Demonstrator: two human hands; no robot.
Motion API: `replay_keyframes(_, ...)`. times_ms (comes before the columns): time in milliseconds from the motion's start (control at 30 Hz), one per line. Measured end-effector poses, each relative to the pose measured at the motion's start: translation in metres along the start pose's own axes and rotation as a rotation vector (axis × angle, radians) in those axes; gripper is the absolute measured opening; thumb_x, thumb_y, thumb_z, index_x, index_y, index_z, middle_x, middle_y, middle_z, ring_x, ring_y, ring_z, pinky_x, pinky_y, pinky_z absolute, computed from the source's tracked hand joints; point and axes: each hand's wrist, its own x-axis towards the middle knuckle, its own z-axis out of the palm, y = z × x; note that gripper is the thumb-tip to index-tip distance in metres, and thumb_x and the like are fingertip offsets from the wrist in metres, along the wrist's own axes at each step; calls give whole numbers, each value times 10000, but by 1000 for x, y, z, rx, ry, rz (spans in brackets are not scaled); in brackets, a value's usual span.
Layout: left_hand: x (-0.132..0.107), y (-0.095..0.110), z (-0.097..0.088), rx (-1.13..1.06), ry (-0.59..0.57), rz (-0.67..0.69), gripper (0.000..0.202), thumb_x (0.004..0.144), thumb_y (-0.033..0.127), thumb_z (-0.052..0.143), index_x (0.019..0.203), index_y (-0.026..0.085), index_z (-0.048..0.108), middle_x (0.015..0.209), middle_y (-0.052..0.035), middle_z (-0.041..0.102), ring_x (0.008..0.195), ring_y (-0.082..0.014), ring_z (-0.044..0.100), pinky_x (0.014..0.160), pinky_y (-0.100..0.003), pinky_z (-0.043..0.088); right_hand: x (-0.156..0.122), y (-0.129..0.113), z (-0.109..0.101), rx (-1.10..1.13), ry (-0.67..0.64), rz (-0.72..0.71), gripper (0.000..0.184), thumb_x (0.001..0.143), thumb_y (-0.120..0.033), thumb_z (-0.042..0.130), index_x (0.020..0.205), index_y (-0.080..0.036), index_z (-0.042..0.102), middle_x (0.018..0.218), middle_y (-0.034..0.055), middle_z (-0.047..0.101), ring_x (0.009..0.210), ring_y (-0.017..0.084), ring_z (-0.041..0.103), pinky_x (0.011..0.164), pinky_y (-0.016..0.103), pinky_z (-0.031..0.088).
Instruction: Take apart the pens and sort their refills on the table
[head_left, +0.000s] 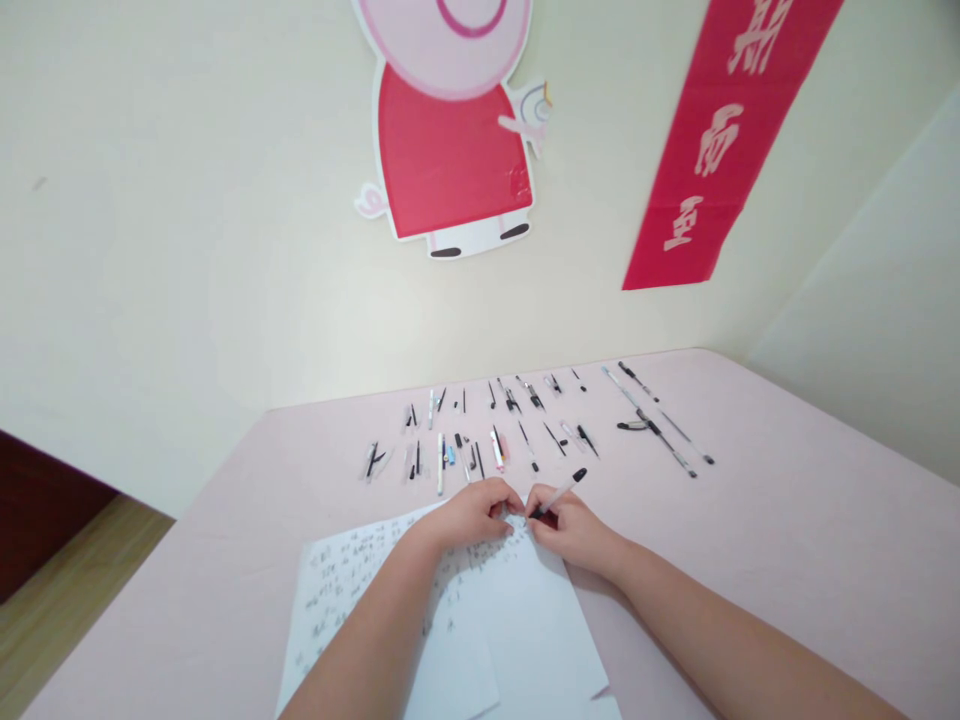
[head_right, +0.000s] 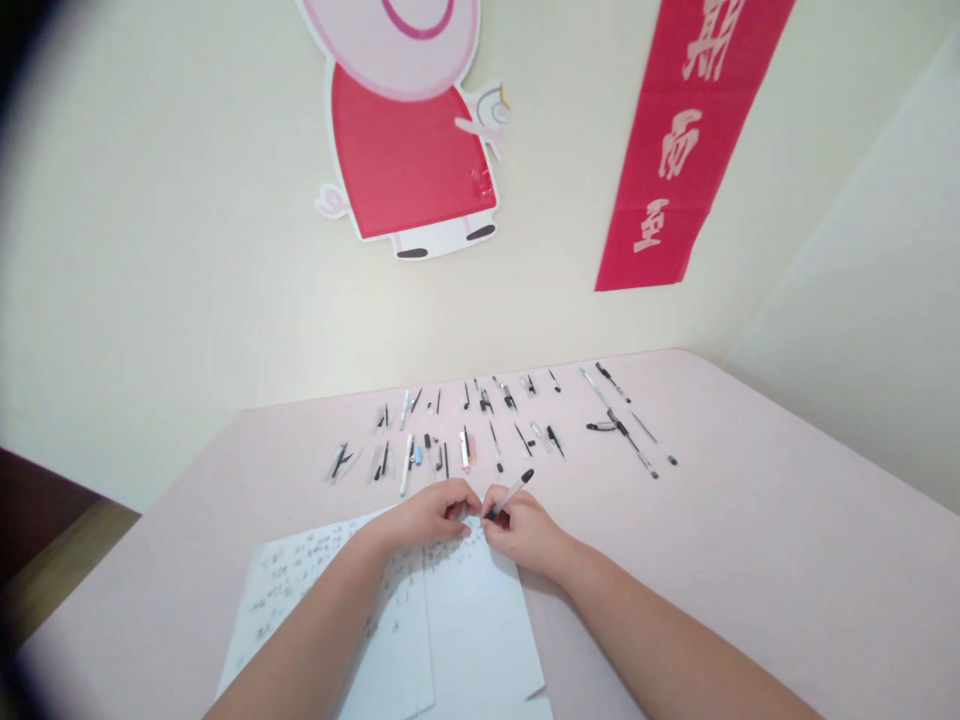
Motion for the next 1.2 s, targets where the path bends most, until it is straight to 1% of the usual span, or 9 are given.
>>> replay_keyframes(133, 0, 1, 0, 15, -1, -15, 291, 637, 152, 607, 927, 172, 623, 684, 39, 453, 630, -99, 413, 601, -213, 334, 1, 0, -1, 31, 5, -6, 17, 701, -188, 531, 696, -172, 526, 555, -57, 432, 513, 88, 386, 497, 204, 302)
replay_keyframes(267, 0, 1, 0, 14, -1, -18, 282, 637, 144, 601, 917, 169, 623, 681, 41, 457, 622, -95, 412, 604, -211, 338, 2, 0, -4, 82, 19, 21, 155, 761, -295, 522, 678, -167, 496, 535, -63, 391, 504, 84, 362, 487, 206, 292)
replay_keyframes(433, 0, 2, 2, -77, 25, -16, 240, 664, 139, 566, 894, 167, 629, 704, 23, 504, 616, -94, 424, 587, -209, 347, 3, -2, -8, 89, 93, -19, 234, 808, -372, 478, 687, -172, 487, 579, -41, 429, 549, 106, 407, 533, 228, 338)
replay_keyframes(533, 1, 2, 3, -222, 42, -57, 182, 714, 199, 550, 872, 161, 633, 673, 14, 518, 604, -98, 437, 571, -210, 347, 4, -2, -10, 83, 140, -44, 212, 826, -356, 452, 731, -176, 509, 643, -14, 484, 614, 131, 468, 593, 250, 377)
replay_keyframes(633, 3, 1, 5, -389, 86, -75, 178, 745, 289, 555, 821, 148, 634, 707, -11, 560, 653, -108, 480, 614, -220, 365, 5, 0, -11, 52, 208, -60, 173, 843, -312, 426, 839, -182, 540, 773, 18, 550, 718, 150, 515, 664, 265, 402)
replay_keyframes(733, 4, 4, 5, -510, 125, -89, 205, 733, 340, 585, 756, 140, 627, 723, -17, 574, 665, -107, 484, 632, -223, 360, 4, 0, -11, 45, 262, -31, 180, 845, -293, 423, 940, -191, 536, 804, 16, 572, 692, 143, 518, 640, 259, 415)
replay_keyframes(867, 5, 11, 5, -610, 156, -82, 243, 716, 380, 620, 721, 137, 614, 698, 1, 556, 638, -90, 462, 611, -213, 340, 3, -1, -10, 45, 282, -8, 201, 838, -288, 446, 972, -188, 558, 798, 16, 604, 677, 141, 542, 637, 260, 436)
replay_keyframes(1067, 5, 21, 7, -746, 90, -113, 336, 732, 462, 601, 829, 141, 573, 735, -8, 582, 518, -54, 415, 468, -190, 279, 5, 4, -7, 66, 256, -89, 304, 810, -224, 466, 1093, -179, 566, 962, 70, 658, 837, 174, 603, 721, 297, 476)
replay_keyframes(1200, 4, 23, 9, -791, 81, -139, 377, 739, 508, 576, 826, 142, 553, 741, -20, 586, 525, -54, 450, 447, -178, 290, 5, 6, -6, -19, 276, -107, 361, 816, -179, 428, 1145, -204, 576, 1043, 83, 652, 874, 182, 609, 736, 313, 486)
